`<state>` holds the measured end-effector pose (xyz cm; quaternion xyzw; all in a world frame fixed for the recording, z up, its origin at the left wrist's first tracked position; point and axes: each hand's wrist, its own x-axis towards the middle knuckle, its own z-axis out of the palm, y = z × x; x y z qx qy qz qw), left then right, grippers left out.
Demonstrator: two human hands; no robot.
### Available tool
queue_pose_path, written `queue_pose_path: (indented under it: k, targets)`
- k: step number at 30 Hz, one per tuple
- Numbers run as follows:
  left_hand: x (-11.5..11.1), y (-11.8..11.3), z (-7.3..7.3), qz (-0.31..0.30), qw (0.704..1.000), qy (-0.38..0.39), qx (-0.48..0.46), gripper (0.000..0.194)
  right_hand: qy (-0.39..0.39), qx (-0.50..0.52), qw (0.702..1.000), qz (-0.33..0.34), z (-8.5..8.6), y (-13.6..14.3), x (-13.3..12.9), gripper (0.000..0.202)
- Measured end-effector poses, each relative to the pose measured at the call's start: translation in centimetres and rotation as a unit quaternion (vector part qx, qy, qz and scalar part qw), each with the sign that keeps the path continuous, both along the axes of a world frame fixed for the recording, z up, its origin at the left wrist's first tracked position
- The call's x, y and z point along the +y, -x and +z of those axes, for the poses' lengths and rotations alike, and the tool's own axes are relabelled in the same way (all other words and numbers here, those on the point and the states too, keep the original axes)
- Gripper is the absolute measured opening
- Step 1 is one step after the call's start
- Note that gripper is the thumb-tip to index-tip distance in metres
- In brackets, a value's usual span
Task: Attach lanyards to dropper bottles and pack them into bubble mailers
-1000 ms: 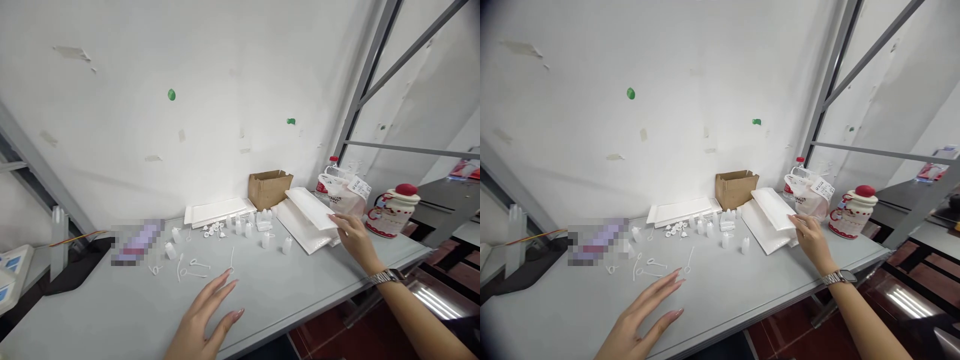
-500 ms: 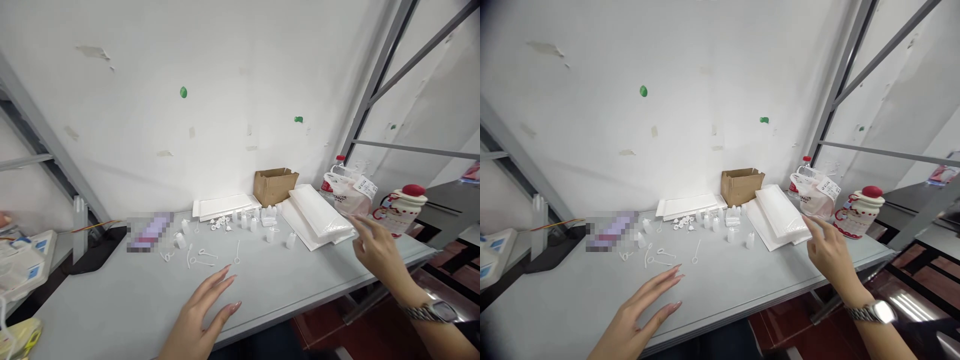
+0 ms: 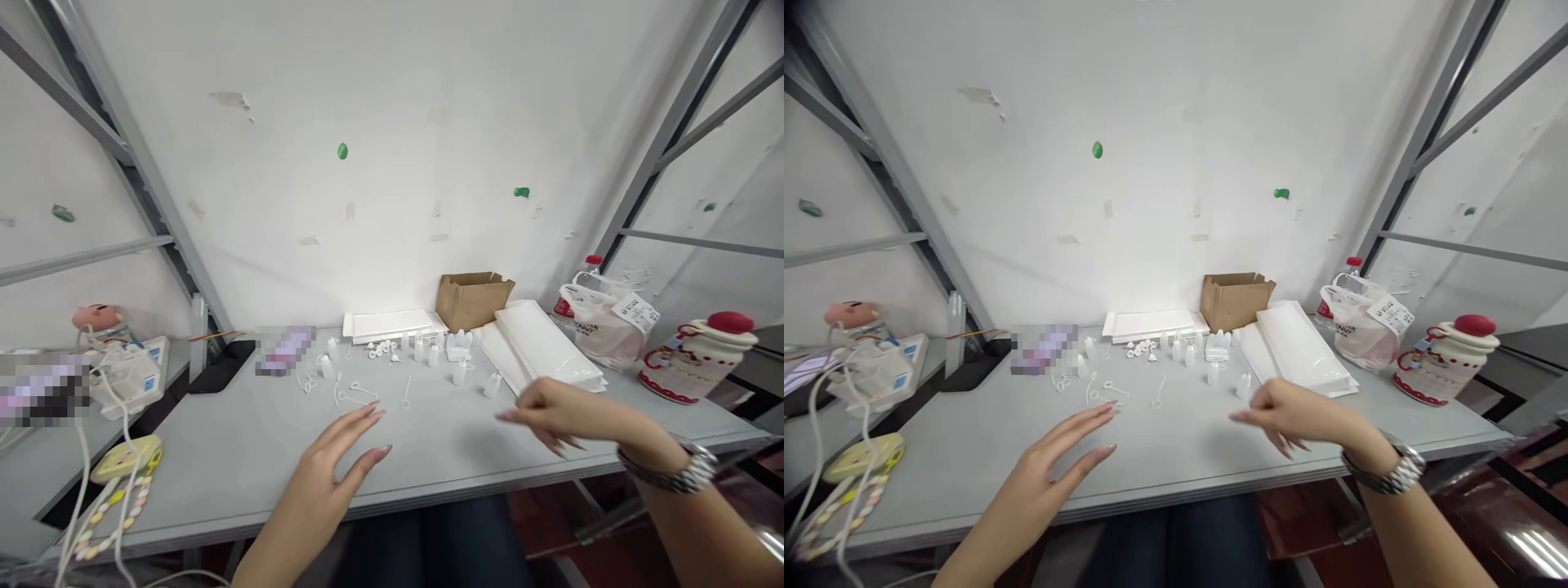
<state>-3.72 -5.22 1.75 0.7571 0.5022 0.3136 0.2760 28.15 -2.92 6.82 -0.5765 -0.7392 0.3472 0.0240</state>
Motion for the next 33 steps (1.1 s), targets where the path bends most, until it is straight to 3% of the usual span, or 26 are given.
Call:
queue_pose_path:
  k: [3, 6, 13, 18, 23, 28, 30, 33]
  targets:
    - [-0.2, 0.6, -0.2, 0.019, 0.999, -0.002, -0.026, 0.037, -0.184, 0.033, 0.982, 0.009, -0.4, 3.2, 3.3, 0.047]
    - [0.0, 0.8, -1.2, 0.014, 0.998, 0.015, -0.052, 0.036, -0.343, -0.067, 0.936, 0.039, -1.9, 7.0, 7.3, 0.035]
    - [0.5, 1.0, -3.4, 0.004, 0.994, 0.065, -0.092, 0.037, -0.427, -0.195, 0.882, 0.048, -6.1, 15.9, 17.1, 0.025]
    - [0.2, 1.5, -3.7, 0.018, 0.991, 0.075, -0.105, 0.037, -0.445, -0.258, 0.853, 0.086, -7.3, 17.8, 21.1, 0.029]
    - [-0.5, 2.0, -3.2, 0.011, 0.988, 0.1, -0.117, 0.038, -0.471, -0.269, 0.833, 0.104, -7.7, 17.7, 22.3, 0.03]
    - [-0.2, 1.2, -4.4, 0.012, 0.979, 0.101, -0.177, 0.038, -0.526, -0.242, 0.806, 0.126, -5.6, 17.2, 22.1, 0.024]
    - [0.6, 0.5, -5.2, 0.025, 0.962, 0.102, -0.251, 0.046, -0.561, -0.217, 0.789, 0.129, -4.6, 16.8, 20.4, 0.021]
    - [2.2, -0.6, -5.9, 0.056, 0.924, 0.066, -0.372, 0.077, -0.611, -0.172, 0.76, 0.14, -4.3, 16.2, 15.6, 0.031]
